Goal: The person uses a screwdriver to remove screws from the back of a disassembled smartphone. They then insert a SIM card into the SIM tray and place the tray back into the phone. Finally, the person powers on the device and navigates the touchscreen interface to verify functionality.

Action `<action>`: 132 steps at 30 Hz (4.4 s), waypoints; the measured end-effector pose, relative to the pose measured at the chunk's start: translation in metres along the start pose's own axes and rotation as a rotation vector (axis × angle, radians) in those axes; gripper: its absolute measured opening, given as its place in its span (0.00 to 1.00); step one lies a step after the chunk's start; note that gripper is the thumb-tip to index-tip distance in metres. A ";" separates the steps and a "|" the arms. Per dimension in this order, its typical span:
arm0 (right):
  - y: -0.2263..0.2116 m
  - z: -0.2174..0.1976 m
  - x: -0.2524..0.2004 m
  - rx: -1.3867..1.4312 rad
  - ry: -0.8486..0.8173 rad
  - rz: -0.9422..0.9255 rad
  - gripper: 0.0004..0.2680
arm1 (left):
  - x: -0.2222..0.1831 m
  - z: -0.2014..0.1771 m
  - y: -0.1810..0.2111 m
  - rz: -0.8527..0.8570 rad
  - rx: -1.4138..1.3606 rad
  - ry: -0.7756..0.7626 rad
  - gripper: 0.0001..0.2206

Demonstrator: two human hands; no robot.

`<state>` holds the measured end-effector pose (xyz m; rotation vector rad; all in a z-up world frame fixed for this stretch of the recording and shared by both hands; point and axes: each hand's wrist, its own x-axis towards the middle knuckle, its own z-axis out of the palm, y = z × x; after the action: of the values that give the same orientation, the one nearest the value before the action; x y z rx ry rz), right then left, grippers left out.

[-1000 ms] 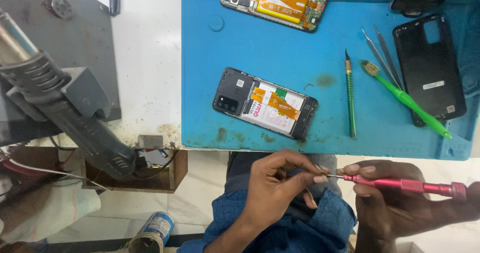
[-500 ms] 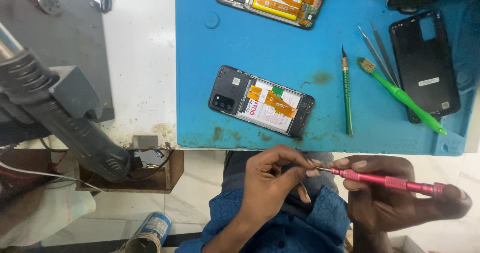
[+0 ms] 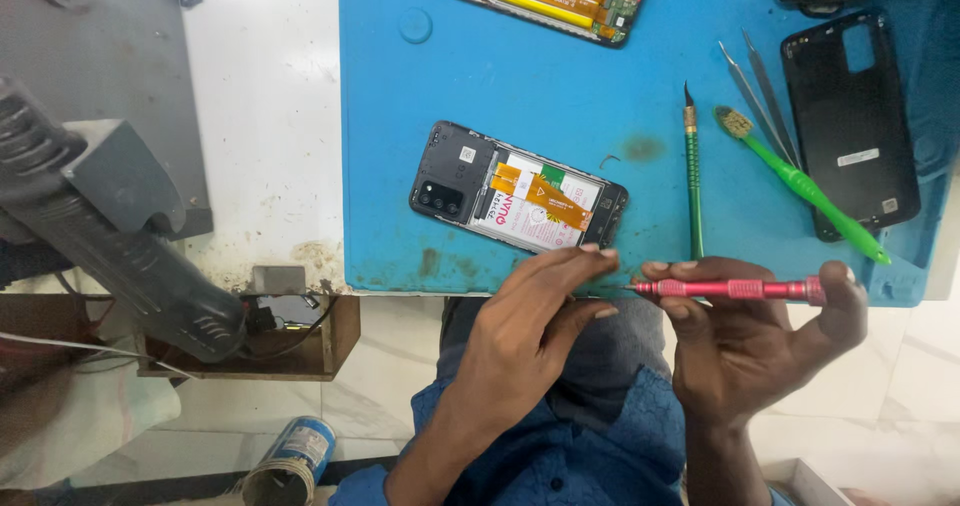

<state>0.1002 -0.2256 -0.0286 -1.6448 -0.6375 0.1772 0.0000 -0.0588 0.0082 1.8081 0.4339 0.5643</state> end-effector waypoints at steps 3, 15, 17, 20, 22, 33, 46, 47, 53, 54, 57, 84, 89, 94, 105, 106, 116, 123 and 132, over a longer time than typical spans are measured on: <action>0.005 0.001 0.008 -0.078 -0.004 -0.023 0.31 | 0.004 -0.007 -0.002 -0.007 0.034 0.023 0.21; 0.008 0.013 0.012 -0.135 -0.128 -0.179 0.31 | 0.006 -0.010 -0.029 0.060 0.193 0.110 0.20; 0.006 0.014 0.014 -0.138 -0.168 -0.212 0.30 | 0.006 -0.010 -0.029 0.064 0.193 0.114 0.19; 0.003 0.013 0.015 -0.179 -0.276 -0.296 0.28 | 0.005 -0.009 -0.029 0.067 0.182 0.118 0.19; 0.007 0.015 0.018 -0.391 -0.203 -0.356 0.30 | 0.006 -0.008 -0.030 0.068 0.192 0.127 0.18; 0.002 0.032 0.037 -0.308 -0.148 -0.339 0.31 | 0.007 -0.010 -0.027 0.079 0.186 0.130 0.17; -0.002 0.032 0.025 -0.201 -0.245 -0.356 0.25 | 0.006 -0.011 -0.026 0.082 0.154 0.155 0.16; -0.003 0.034 0.025 -0.216 -0.226 -0.384 0.25 | 0.006 -0.010 -0.027 0.083 0.149 0.156 0.16; 0.008 0.027 0.030 -0.197 -0.212 -0.392 0.31 | 0.007 -0.011 -0.025 0.097 0.150 0.155 0.15; 0.009 0.026 0.029 -0.182 -0.233 -0.389 0.32 | 0.007 -0.012 -0.023 0.099 0.155 0.154 0.15; 0.013 0.023 0.027 -0.169 -0.239 -0.397 0.33 | 0.012 -0.016 -0.018 0.069 0.141 0.151 0.15; 0.031 0.023 0.029 -0.061 0.002 -0.177 0.25 | 0.221 -0.095 -0.086 0.322 0.714 -0.300 0.33; 0.032 0.022 0.030 -0.084 0.001 -0.163 0.25 | 0.215 -0.092 -0.087 0.419 0.735 -0.265 0.36; 0.033 0.023 0.031 -0.058 -0.008 -0.173 0.24 | 0.203 -0.074 -0.069 0.461 0.726 -0.178 0.31; 0.030 0.026 0.028 -0.054 0.029 -0.139 0.26 | 0.226 0.095 -0.076 0.527 0.564 -0.076 0.03; 0.031 0.026 0.030 -0.058 0.027 -0.149 0.25 | 0.226 0.103 -0.079 0.517 0.532 -0.063 0.03; 0.031 0.026 0.033 -0.037 0.005 -0.205 0.25 | 0.216 0.142 -0.071 0.379 0.586 0.100 0.03; 0.031 0.025 0.032 -0.027 0.017 -0.197 0.25 | 0.213 0.160 -0.071 0.463 0.709 0.210 0.05; 0.031 0.025 0.033 -0.029 0.003 -0.203 0.26 | 0.215 0.162 -0.078 0.526 0.865 0.259 0.08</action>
<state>0.1252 -0.1889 -0.0547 -1.5965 -0.8031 0.0181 0.2675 -0.0426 -0.0721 2.7247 0.4035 1.0971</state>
